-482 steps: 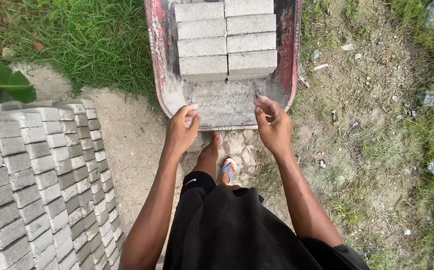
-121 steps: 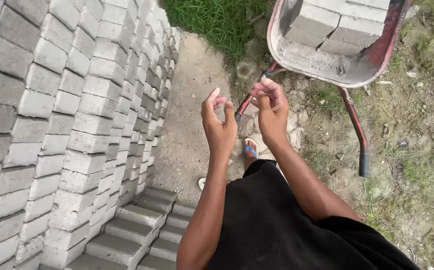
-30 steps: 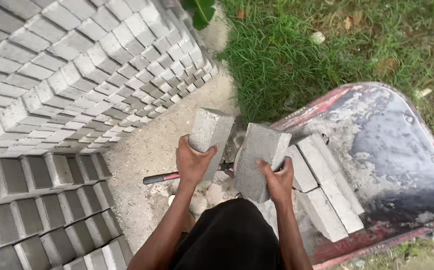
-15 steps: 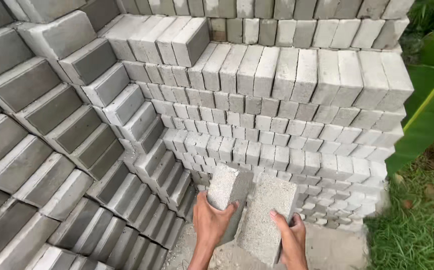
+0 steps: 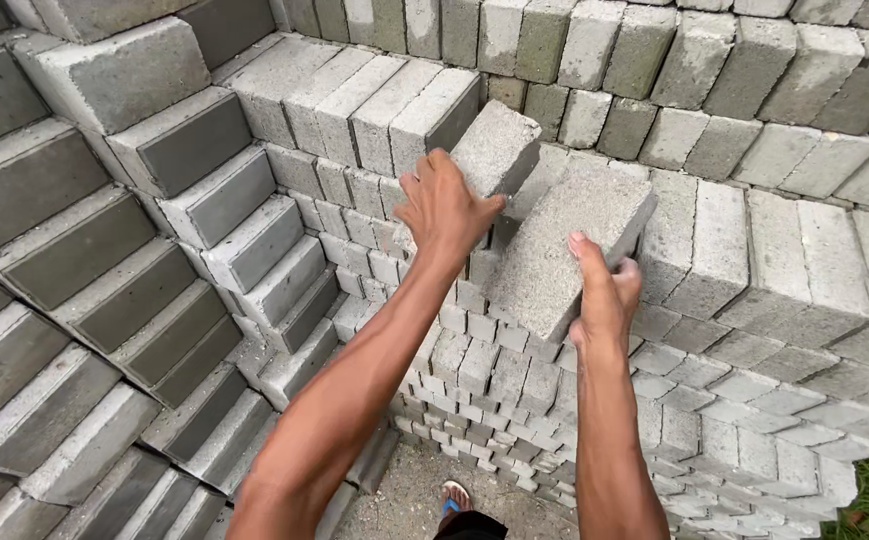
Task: The person repeatedly picks up two concrete bricks from a wheelbarrow and places them onto a growing stack. The person carries the bricks by hand and arranges them in rows on top of existing layers.
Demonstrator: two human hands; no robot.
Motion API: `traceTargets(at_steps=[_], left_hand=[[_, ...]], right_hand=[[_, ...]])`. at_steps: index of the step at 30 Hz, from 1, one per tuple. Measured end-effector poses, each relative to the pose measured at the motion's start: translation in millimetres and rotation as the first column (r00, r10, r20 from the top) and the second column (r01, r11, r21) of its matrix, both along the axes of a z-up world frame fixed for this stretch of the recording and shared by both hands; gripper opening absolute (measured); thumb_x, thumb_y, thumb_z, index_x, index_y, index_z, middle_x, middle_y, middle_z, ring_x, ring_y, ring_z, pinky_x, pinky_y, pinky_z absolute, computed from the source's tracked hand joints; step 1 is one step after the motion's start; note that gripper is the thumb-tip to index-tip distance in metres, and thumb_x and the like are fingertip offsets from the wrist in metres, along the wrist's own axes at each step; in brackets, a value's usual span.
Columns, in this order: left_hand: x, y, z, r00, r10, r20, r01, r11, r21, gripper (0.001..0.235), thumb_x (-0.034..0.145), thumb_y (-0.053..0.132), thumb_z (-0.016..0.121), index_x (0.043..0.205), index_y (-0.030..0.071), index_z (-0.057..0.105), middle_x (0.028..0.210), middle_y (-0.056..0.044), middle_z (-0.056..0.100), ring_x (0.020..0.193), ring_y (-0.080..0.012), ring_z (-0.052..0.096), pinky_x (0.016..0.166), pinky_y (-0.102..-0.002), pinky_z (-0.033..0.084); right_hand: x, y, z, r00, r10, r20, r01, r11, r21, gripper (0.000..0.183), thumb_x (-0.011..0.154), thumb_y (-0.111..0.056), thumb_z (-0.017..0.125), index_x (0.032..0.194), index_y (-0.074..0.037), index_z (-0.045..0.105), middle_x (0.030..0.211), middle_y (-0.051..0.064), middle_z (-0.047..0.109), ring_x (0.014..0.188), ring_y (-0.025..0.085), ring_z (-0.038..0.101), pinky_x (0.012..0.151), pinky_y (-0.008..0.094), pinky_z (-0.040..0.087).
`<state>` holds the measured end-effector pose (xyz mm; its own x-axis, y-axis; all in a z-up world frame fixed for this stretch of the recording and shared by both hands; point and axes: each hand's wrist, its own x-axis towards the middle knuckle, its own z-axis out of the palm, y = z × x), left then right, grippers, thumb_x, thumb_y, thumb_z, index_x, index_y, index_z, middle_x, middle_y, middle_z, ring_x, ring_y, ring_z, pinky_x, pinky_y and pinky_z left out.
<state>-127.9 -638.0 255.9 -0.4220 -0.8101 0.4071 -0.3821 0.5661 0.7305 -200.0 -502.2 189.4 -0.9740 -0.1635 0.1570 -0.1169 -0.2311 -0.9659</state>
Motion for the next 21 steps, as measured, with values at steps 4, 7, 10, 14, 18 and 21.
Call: traceTargets(at_steps=[4, 7, 10, 14, 18, 21], left_hand=[[-86.9, -70.9, -1.0, 0.983, 0.12, 0.138, -0.105, 0.988, -0.11, 0.066, 0.055, 0.021, 0.086, 0.104, -0.002, 0.048, 0.103, -0.015, 0.041, 0.103, -0.0396, 0.039, 0.082, -0.058, 0.038], [-111.6, -90.0, 1.6, 0.902, 0.302, 0.31, -0.213, 0.933, -0.291, 0.044, 0.07, 0.023, 0.075, 0.102, 0.003, 0.053, 0.107, -0.011, 0.041, 0.11, -0.0333, 0.037, 0.088, -0.046, 0.031], [-105.7, -91.3, 10.9, 0.891, 0.339, 0.301, -0.234, 0.912, -0.336, 0.036, 0.08, 0.019, 0.062, 0.11, 0.002, 0.051, 0.111, -0.01, 0.042, 0.116, -0.0335, 0.035, 0.095, -0.046, 0.027], [-49.2, -91.8, 4.0, 0.962, -0.004, -0.274, -0.002, 1.0, -0.022, 0.055, 0.085, 0.026, 0.06, 0.126, -0.005, 0.04, 0.122, -0.025, 0.031, 0.12, -0.0461, 0.026, 0.099, -0.062, 0.019], [-45.0, -102.6, -67.5, 0.757, 0.257, -0.601, -0.128, 0.96, 0.25, 0.037, 0.099, 0.024, 0.037, 0.131, 0.007, 0.041, 0.13, -0.016, 0.032, 0.13, -0.0346, 0.029, 0.11, -0.047, 0.019], [-66.6, -98.3, -76.4, 0.698, 0.289, -0.656, -0.183, 0.956, 0.228, 0.039, 0.099, 0.021, 0.03, 0.128, -0.003, 0.04, 0.127, -0.025, 0.034, 0.124, -0.0395, 0.034, 0.109, -0.049, 0.021]], right_hand=[[-30.3, -47.4, 48.9, 0.992, -0.01, 0.125, 0.002, 0.998, 0.065, 0.106, 0.065, -0.041, 0.082, 0.132, 0.017, 0.024, 0.129, 0.039, 0.027, 0.13, 0.05, 0.026, 0.104, 0.059, 0.018], [-52.2, -75.0, 61.2, 0.985, 0.011, 0.173, -0.035, 0.99, 0.134, 0.111, 0.066, -0.04, 0.084, 0.134, 0.018, 0.018, 0.127, 0.038, 0.027, 0.129, 0.05, 0.026, 0.101, 0.065, 0.016], [-73.9, -98.5, 69.6, 0.983, 0.03, 0.183, -0.054, 0.99, 0.13, 0.086, 0.066, -0.039, 0.081, 0.118, 0.018, 0.042, 0.109, 0.031, 0.045, 0.112, 0.039, 0.046, 0.09, 0.06, 0.033], [-78.3, -117.0, 77.8, 0.979, 0.117, 0.168, -0.152, 0.965, 0.213, 0.072, 0.069, -0.042, 0.075, 0.109, 0.012, 0.051, 0.105, 0.027, 0.049, 0.104, 0.037, 0.05, 0.083, 0.056, 0.039], [-59.7, -136.8, 79.2, 0.967, 0.212, 0.143, -0.253, 0.875, 0.413, 0.082, 0.082, -0.046, 0.064, 0.135, 0.006, 0.03, 0.134, 0.039, 0.027, 0.13, 0.055, 0.022, 0.097, 0.073, 0.015], [-46.9, -146.0, 83.9, 0.974, 0.182, 0.134, -0.214, 0.933, 0.289, 0.074, 0.09, -0.044, 0.045, 0.139, 0.007, 0.022, 0.14, 0.04, 0.016, 0.132, 0.055, 0.013, 0.102, 0.071, 0.008]])
